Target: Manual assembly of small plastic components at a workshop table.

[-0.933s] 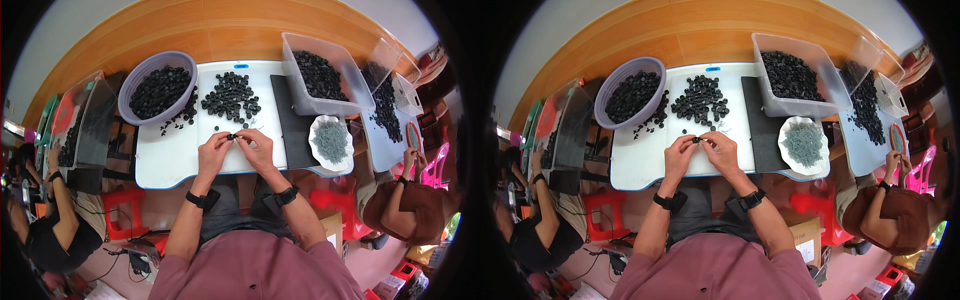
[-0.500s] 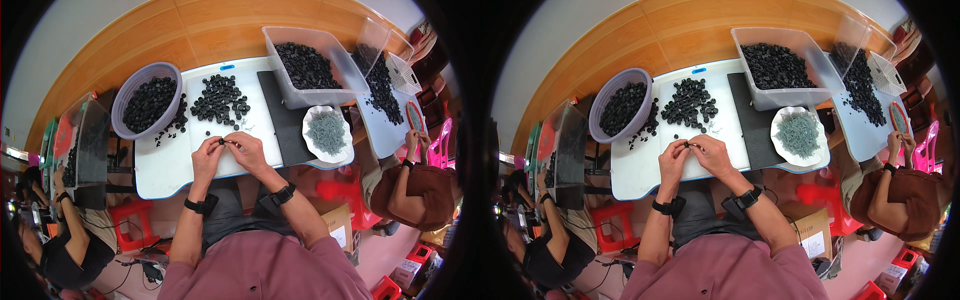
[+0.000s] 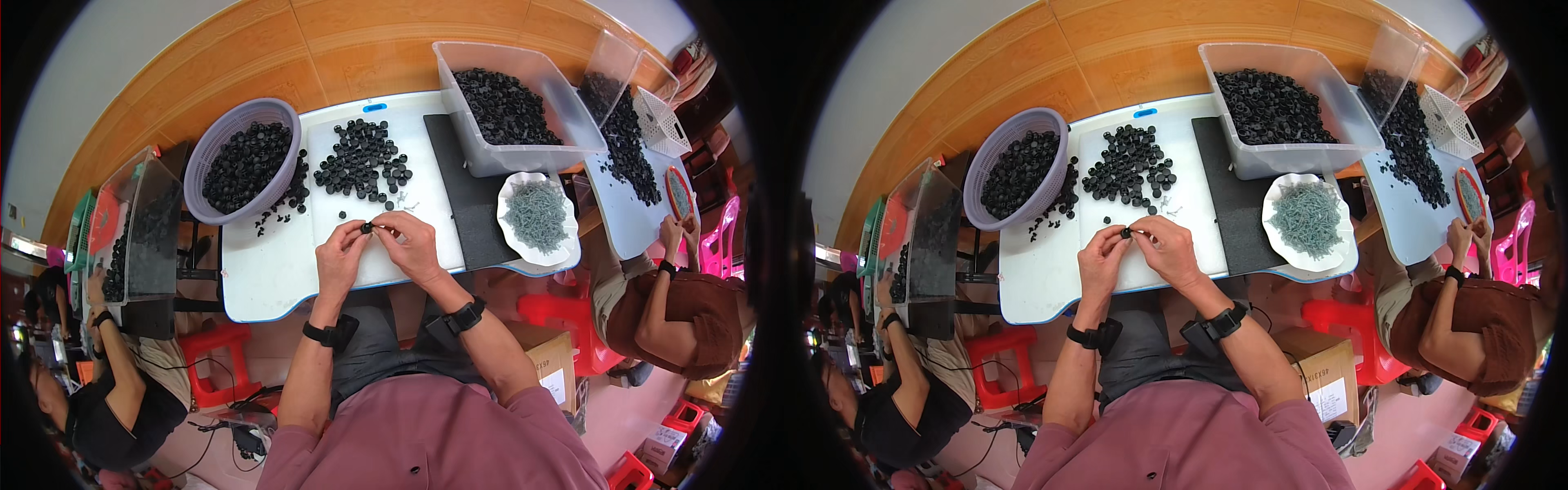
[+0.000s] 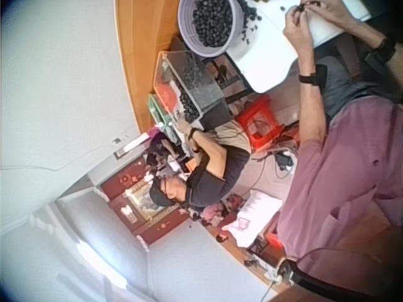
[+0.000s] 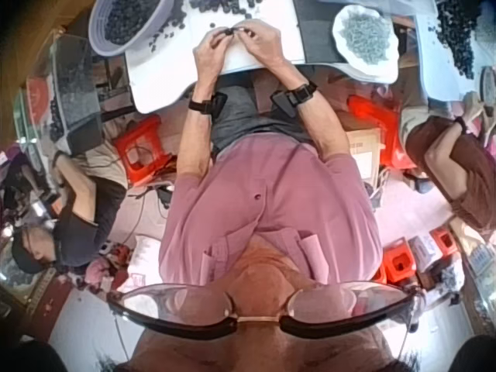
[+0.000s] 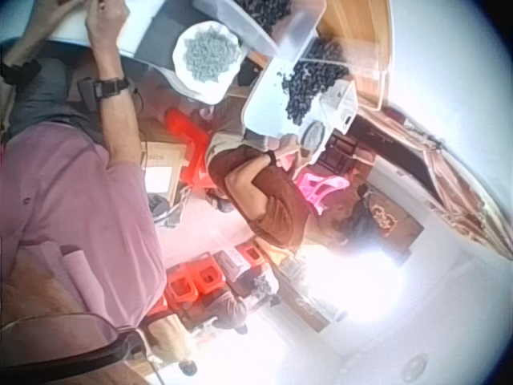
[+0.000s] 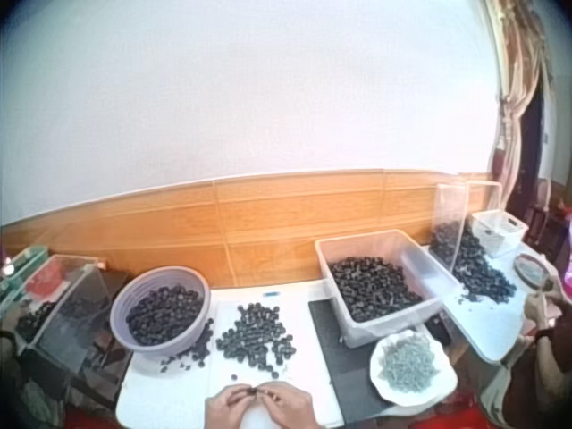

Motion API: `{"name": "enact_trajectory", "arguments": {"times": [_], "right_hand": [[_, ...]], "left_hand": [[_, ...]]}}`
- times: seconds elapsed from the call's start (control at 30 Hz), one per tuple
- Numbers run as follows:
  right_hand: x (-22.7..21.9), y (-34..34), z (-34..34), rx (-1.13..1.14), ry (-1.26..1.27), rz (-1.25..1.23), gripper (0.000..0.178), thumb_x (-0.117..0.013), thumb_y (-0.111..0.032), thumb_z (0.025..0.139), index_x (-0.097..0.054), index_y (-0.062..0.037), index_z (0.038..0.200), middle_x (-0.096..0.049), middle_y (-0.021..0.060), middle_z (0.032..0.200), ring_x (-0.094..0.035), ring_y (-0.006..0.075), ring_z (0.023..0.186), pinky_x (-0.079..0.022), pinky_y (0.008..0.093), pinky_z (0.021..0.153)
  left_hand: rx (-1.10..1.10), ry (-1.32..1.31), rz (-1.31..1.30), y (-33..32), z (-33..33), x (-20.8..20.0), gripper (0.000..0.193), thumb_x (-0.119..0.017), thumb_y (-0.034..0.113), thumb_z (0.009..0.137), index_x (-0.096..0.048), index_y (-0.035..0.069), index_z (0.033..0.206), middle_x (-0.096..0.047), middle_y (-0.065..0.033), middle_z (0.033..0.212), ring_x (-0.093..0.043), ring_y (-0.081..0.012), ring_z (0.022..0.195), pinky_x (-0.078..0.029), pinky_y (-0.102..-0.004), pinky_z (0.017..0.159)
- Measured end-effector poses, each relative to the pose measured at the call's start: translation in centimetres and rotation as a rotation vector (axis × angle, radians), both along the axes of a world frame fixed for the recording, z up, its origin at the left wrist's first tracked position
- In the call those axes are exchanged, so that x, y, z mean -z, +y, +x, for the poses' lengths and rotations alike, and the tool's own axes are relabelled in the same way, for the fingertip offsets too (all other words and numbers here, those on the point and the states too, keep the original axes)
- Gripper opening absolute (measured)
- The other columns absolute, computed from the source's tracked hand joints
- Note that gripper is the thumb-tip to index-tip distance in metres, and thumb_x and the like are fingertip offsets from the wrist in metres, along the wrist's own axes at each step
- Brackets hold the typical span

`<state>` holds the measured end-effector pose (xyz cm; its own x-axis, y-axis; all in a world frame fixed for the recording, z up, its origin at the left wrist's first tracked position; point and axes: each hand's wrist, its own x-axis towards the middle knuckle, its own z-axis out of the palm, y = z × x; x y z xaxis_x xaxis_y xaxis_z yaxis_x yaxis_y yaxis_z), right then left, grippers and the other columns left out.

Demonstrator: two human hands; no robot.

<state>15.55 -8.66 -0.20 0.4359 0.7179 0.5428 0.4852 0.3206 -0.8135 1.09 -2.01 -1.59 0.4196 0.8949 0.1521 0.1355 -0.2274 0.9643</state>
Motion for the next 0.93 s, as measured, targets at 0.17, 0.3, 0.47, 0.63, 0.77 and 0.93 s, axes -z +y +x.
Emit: {"name": "enact_trajectory", "arguments": {"times": [0.17, 0.3, 0.47, 0.63, 0.77, 0.93], "right_hand": [[0.08, -0.04, -0.02, -0.032, 0.009, -0.005, 0.011, -0.072, 0.002, 0.084, -0.073, -0.0006, 0.095, -0.074, 0.0101, 0.091, -0.072, 0.0198, 0.075, -0.056, 0.0280, 0.061], [0.17, 0.01, -0.06, -0.043, -0.014, 0.004, 0.011, -0.072, 0.003, 0.083, -0.072, 0.0005, 0.094, -0.074, 0.0116, 0.091, -0.072, 0.0231, 0.076, -0.056, 0.0305, 0.065], [0.10, -0.03, -0.17, -0.038, -0.005, -0.019, 0.011, -0.072, 0.003, 0.083, -0.072, 0.0008, 0.093, -0.073, 0.0120, 0.090, -0.072, 0.0248, 0.078, -0.057, 0.0315, 0.068], [0.17, -0.04, -0.11, -0.035, -0.040, 0.012, 0.011, -0.073, 0.004, 0.081, -0.071, 0.0002, 0.091, -0.073, 0.0116, 0.088, -0.072, 0.0261, 0.078, -0.057, 0.0330, 0.069], [0.13, -0.05, -0.03, -0.014, -0.120, 0.018, 0.012, -0.074, 0.005, 0.078, -0.071, -0.0009, 0.089, -0.074, 0.0109, 0.088, -0.072, 0.0274, 0.079, -0.057, 0.0347, 0.071], [0.51, 0.07, -0.05, -0.014, -0.182, 0.030, 0.013, -0.073, 0.005, 0.078, -0.072, -0.0026, 0.089, -0.074, 0.0103, 0.089, -0.072, 0.0274, 0.082, -0.058, 0.0349, 0.073]], "left_hand": [[0.000, 0.020, -0.009, -0.09, 0.05, -0.29, 0.026, -0.072, 0.000, 0.091, -0.069, -0.003, 0.117, -0.077, -0.0114, 0.101, -0.073, -0.0126, 0.092, -0.056, -0.0244, 0.081], [0.003, 0.024, -0.007, -0.13, 0.09, -0.44, 0.026, -0.071, -0.002, 0.091, -0.069, -0.004, 0.117, -0.077, -0.0107, 0.102, -0.071, -0.0110, 0.092, -0.056, -0.0230, 0.082], [0.005, 0.039, 0.002, -0.01, -0.01, -0.23, 0.026, -0.072, -0.002, 0.091, -0.069, -0.004, 0.117, -0.077, -0.0106, 0.101, -0.071, -0.0112, 0.092, -0.056, -0.0231, 0.081], [0.006, 0.056, 0.034, 0.01, -0.05, -0.17, 0.026, -0.073, 0.000, 0.091, -0.069, -0.004, 0.116, -0.077, -0.0104, 0.100, -0.071, -0.0107, 0.091, -0.056, -0.0231, 0.080], [0.009, 0.083, 0.062, 0.00, -0.15, -0.17, 0.026, -0.073, 0.002, 0.091, -0.069, -0.003, 0.116, -0.077, -0.0099, 0.099, -0.071, -0.0101, 0.090, -0.055, -0.0229, 0.079], [0.017, 0.087, 0.111, 0.03, -0.17, -0.19, 0.025, -0.075, 0.006, 0.089, -0.070, 0.001, 0.113, -0.078, -0.0126, 0.095, -0.076, -0.0189, 0.091, -0.058, -0.0279, 0.077]]}}
